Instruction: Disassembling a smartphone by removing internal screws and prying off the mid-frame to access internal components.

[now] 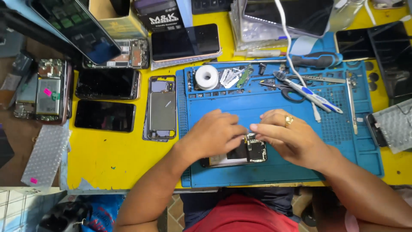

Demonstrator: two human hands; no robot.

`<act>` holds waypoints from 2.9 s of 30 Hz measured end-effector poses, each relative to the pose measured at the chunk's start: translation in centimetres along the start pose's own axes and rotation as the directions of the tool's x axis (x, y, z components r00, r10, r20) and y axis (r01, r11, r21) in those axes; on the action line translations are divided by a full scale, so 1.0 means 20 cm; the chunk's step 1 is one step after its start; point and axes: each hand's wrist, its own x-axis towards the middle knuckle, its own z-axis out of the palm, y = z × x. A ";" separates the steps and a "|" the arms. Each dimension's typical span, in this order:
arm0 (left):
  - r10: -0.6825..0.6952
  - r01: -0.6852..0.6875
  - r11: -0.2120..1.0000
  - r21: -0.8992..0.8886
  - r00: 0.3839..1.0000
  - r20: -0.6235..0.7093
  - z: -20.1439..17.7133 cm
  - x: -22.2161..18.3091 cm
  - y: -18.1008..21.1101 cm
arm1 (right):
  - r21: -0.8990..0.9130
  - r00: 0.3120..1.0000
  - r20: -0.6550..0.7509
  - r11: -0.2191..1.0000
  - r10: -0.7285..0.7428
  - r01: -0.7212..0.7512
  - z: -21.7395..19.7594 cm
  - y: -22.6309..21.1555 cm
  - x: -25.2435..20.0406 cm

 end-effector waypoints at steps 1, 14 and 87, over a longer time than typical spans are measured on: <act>0.008 -0.008 1.000 0.006 1.000 -0.002 -0.06 0.00 0.00 | -0.007 1.000 -0.005 1.000 -0.006 0.006 0.00 0.01 0.00; -0.397 0.311 0.908 0.279 0.853 0.338 -0.25 -0.07 0.16 | -0.380 0.969 -0.109 0.891 0.222 -0.247 -0.15 0.15 -0.02; -0.778 0.271 -0.070 -0.960 0.587 0.222 0.09 -0.30 0.53 | 0.708 0.530 0.260 0.214 0.807 -0.673 0.22 -0.12 -0.43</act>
